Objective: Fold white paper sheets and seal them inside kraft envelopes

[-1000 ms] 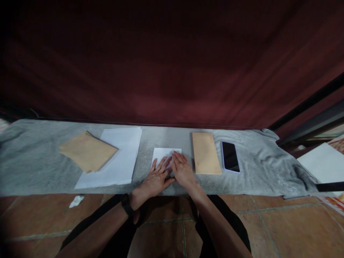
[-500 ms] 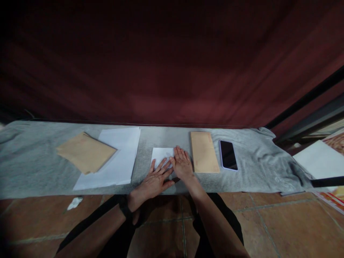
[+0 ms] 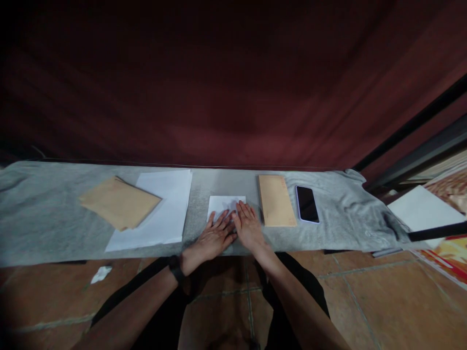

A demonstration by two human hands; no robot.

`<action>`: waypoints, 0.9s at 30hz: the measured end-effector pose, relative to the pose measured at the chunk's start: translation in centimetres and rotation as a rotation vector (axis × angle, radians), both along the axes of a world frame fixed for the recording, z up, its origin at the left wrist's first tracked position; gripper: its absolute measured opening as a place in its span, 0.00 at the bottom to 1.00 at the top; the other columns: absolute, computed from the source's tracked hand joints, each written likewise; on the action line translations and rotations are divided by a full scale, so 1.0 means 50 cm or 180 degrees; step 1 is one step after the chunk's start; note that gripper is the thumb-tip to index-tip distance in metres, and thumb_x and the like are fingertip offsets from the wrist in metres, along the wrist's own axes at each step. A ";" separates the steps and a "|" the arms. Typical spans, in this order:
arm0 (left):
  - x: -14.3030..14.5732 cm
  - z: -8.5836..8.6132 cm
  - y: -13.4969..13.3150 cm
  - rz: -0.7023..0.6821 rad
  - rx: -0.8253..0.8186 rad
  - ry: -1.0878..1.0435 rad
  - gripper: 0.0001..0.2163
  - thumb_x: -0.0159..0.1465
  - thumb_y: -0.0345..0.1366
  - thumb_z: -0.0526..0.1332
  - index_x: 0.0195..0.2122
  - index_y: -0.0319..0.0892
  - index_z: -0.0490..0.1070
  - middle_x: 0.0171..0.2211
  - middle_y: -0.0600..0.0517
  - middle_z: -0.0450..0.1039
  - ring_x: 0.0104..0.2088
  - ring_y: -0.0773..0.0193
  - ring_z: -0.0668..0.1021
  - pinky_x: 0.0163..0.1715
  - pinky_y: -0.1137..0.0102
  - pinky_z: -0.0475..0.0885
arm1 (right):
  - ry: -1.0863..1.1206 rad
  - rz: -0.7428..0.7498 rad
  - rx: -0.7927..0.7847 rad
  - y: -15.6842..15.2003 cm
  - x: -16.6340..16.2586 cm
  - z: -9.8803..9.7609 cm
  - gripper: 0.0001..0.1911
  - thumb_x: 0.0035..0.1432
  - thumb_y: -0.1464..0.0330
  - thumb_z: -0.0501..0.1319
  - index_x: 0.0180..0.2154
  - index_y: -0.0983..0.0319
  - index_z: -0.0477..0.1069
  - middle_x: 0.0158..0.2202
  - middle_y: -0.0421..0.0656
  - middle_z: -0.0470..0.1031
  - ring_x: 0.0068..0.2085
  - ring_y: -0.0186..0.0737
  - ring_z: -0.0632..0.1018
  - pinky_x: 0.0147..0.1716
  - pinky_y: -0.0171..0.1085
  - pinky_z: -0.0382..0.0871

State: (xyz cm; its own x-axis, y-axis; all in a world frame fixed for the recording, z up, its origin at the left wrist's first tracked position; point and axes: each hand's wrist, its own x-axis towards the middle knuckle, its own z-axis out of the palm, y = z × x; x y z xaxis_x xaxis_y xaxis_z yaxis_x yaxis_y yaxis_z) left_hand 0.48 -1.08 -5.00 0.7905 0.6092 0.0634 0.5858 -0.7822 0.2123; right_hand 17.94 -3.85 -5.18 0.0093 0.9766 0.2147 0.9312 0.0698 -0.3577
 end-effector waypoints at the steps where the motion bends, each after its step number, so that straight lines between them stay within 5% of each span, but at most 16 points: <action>1: 0.000 0.000 0.000 0.0008 0.0002 0.0006 0.26 0.75 0.48 0.45 0.71 0.47 0.54 0.71 0.46 0.55 0.73 0.52 0.52 0.70 0.43 0.41 | 0.0004 0.0012 -0.0024 -0.012 -0.004 0.002 0.29 0.75 0.60 0.38 0.67 0.65 0.60 0.68 0.50 0.63 0.70 0.44 0.61 0.68 0.52 0.56; 12: 0.001 0.008 0.016 -0.0149 0.0050 -0.0143 0.24 0.73 0.35 0.42 0.69 0.40 0.57 0.70 0.45 0.57 0.71 0.61 0.58 0.70 0.57 0.51 | -0.0484 0.0162 0.0085 -0.135 -0.019 -0.017 0.28 0.74 0.59 0.47 0.68 0.65 0.58 0.69 0.52 0.61 0.69 0.47 0.63 0.68 0.53 0.57; 18: 0.037 0.017 0.027 -0.0513 -0.0094 -0.0205 0.24 0.75 0.37 0.39 0.68 0.42 0.59 0.69 0.49 0.60 0.69 0.67 0.60 0.69 0.64 0.52 | -0.0457 -0.0027 0.0212 -0.137 -0.032 -0.033 0.25 0.73 0.62 0.50 0.64 0.67 0.65 0.64 0.54 0.68 0.68 0.50 0.65 0.67 0.54 0.58; 27: 0.083 -0.003 0.094 -0.0355 -0.0003 -0.0126 0.24 0.76 0.43 0.39 0.69 0.43 0.58 0.70 0.49 0.57 0.71 0.66 0.58 0.70 0.61 0.51 | -0.0244 -0.0178 0.0219 -0.125 -0.037 -0.026 0.24 0.72 0.62 0.50 0.63 0.66 0.66 0.62 0.52 0.71 0.66 0.51 0.68 0.66 0.54 0.59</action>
State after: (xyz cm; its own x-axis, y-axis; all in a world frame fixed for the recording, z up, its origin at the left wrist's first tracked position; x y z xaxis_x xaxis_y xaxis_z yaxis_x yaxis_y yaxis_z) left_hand 4.64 3.62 -5.13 0.8503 0.5176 0.0953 0.4862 -0.8419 0.2342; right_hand 16.10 -10.08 -6.46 0.0444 0.9580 0.2833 0.9588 0.0388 -0.2815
